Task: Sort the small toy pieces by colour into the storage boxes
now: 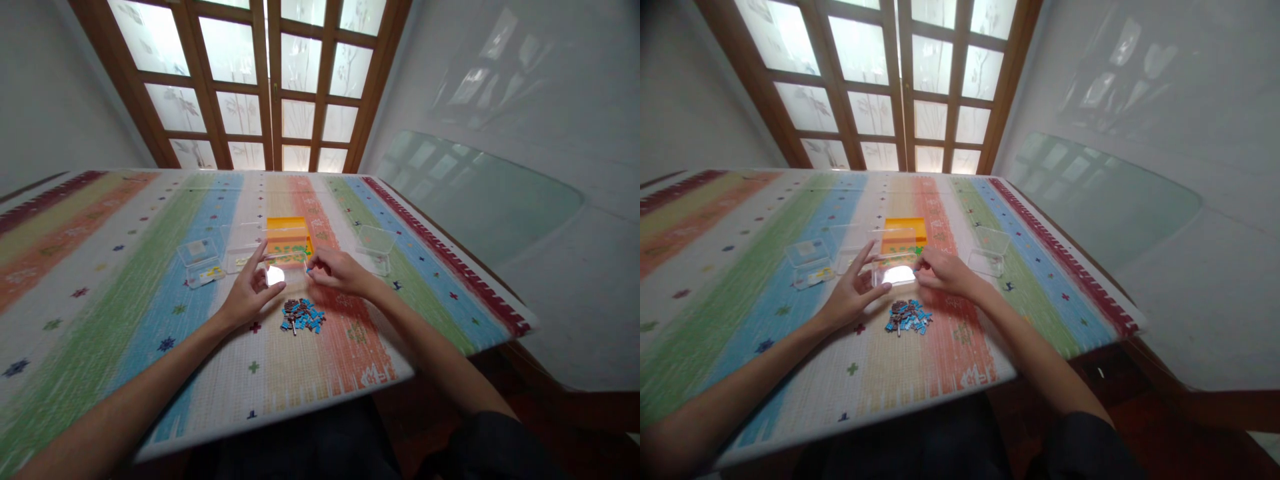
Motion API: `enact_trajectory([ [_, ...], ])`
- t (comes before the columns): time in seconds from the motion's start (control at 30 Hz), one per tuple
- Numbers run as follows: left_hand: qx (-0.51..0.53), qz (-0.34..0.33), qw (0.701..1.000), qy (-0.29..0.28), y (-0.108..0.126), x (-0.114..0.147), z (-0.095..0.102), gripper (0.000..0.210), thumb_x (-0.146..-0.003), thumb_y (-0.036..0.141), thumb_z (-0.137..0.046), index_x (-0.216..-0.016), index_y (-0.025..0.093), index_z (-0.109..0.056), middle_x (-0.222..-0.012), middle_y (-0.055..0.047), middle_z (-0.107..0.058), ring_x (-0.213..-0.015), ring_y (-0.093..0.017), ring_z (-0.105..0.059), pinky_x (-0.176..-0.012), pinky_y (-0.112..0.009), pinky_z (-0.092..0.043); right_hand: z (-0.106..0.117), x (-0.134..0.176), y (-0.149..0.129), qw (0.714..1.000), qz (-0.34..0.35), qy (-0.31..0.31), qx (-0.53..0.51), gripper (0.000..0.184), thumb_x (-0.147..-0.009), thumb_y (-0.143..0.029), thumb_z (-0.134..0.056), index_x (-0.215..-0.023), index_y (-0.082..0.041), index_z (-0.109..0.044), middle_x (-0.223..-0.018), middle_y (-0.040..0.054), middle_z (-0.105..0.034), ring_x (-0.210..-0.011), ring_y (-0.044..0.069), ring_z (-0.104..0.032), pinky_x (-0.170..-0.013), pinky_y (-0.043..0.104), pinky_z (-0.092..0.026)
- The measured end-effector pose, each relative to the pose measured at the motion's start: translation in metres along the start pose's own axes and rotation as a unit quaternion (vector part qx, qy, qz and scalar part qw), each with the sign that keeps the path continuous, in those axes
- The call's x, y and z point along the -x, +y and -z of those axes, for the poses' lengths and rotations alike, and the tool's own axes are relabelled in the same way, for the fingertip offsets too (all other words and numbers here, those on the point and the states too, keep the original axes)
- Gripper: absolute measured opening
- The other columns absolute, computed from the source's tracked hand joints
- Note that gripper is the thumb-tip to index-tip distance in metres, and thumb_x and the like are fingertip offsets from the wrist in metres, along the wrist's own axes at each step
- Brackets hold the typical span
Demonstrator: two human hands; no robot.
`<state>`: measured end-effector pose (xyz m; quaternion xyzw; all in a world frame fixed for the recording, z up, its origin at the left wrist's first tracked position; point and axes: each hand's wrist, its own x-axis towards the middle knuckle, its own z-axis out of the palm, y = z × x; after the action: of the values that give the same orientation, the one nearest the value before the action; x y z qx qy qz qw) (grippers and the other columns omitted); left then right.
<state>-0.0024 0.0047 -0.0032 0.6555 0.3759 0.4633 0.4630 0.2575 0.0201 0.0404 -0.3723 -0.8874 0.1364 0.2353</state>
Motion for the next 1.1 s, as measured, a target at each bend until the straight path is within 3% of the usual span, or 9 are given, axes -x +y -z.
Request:
enact_trajectory([
  [0.2,0.024,0.003,0.999,-0.034,0.001,0.002,0.0,0.098,-0.081,0.033,-0.081,-0.163,0.034,-0.026,-0.143,-0.013,-0.051,-0.1,-0.02,-0.067,-0.094,-0.042,-0.058,-0.002,-0.034,-0.012,0.99,-0.003,-0.077,0.119,0.01,-0.094,-0.021,-0.057,-0.101,-0.017,-0.063,-0.102,0.0083,-0.066,-0.082,0.017,-0.056,-0.069,0.028,-0.037],
  [0.4,0.059,0.032,0.997,-0.038,0.002,0.001,0.0,0.102,-0.077,0.028,-0.084,-0.162,0.036,-0.029,-0.143,-0.012,-0.05,-0.096,-0.017,-0.067,-0.092,-0.04,-0.06,-0.004,-0.042,-0.021,0.976,-0.027,-0.137,0.169,0.016,-0.094,-0.018,-0.056,-0.103,-0.016,-0.07,-0.103,0.0102,-0.072,-0.083,0.018,-0.06,-0.066,0.029,-0.034],
  [0.53,0.078,0.045,0.996,-0.021,0.003,0.0,-0.001,0.102,-0.075,0.026,-0.085,-0.162,0.037,-0.03,-0.144,-0.012,-0.05,-0.102,-0.021,-0.067,-0.096,-0.045,-0.059,0.001,-0.038,-0.018,0.982,-0.023,-0.12,0.141,0.016,-0.092,-0.019,-0.061,-0.104,-0.018,-0.072,-0.101,0.0085,-0.073,-0.084,0.018,-0.061,-0.069,0.028,-0.036],
  [0.7,0.083,0.054,0.995,-0.009,0.002,-0.003,0.001,0.106,-0.073,0.026,-0.087,-0.162,0.038,-0.029,-0.148,-0.014,-0.048,-0.102,-0.023,-0.067,-0.095,-0.047,-0.06,0.018,-0.023,-0.015,0.996,0.015,-0.056,0.068,0.018,-0.094,-0.022,-0.057,-0.101,-0.016,-0.072,-0.083,0.0039,-0.068,-0.071,0.014,-0.053,-0.069,0.027,-0.036],
  [0.83,0.07,0.057,0.996,-0.014,0.0,-0.003,0.003,0.109,-0.074,0.027,-0.086,-0.164,0.036,-0.023,-0.145,-0.015,-0.05,-0.094,-0.02,-0.067,-0.094,-0.048,-0.06,0.023,-0.009,-0.011,0.99,0.027,-0.137,-0.025,0.016,-0.088,-0.021,-0.06,-0.093,-0.016,-0.074,-0.07,-0.0011,-0.061,-0.061,0.011,-0.049,-0.062,0.024,-0.036],
  [0.93,0.073,0.049,0.996,-0.023,0.003,-0.003,0.002,0.108,-0.077,0.026,-0.084,-0.165,0.034,-0.021,-0.147,-0.016,-0.051,-0.101,-0.024,-0.068,-0.096,-0.049,-0.059,0.015,-0.001,-0.006,0.977,0.007,-0.203,-0.06,0.018,-0.088,-0.024,-0.064,-0.096,-0.015,-0.077,-0.066,-0.0014,-0.061,-0.059,0.01,-0.051,-0.061,0.024,-0.037],
  [1.1,0.087,0.038,0.995,-0.033,0.007,-0.003,0.002,0.107,-0.079,0.023,-0.082,-0.165,0.037,-0.019,-0.152,-0.016,-0.051,-0.116,-0.033,-0.066,-0.096,-0.051,-0.059,-0.001,0.003,-0.006,0.969,-0.004,-0.236,-0.07,0.026,-0.086,-0.019,-0.066,-0.109,-0.015,-0.077,-0.075,0.0019,-0.07,-0.065,0.012,-0.056,-0.064,0.025,-0.041],
])
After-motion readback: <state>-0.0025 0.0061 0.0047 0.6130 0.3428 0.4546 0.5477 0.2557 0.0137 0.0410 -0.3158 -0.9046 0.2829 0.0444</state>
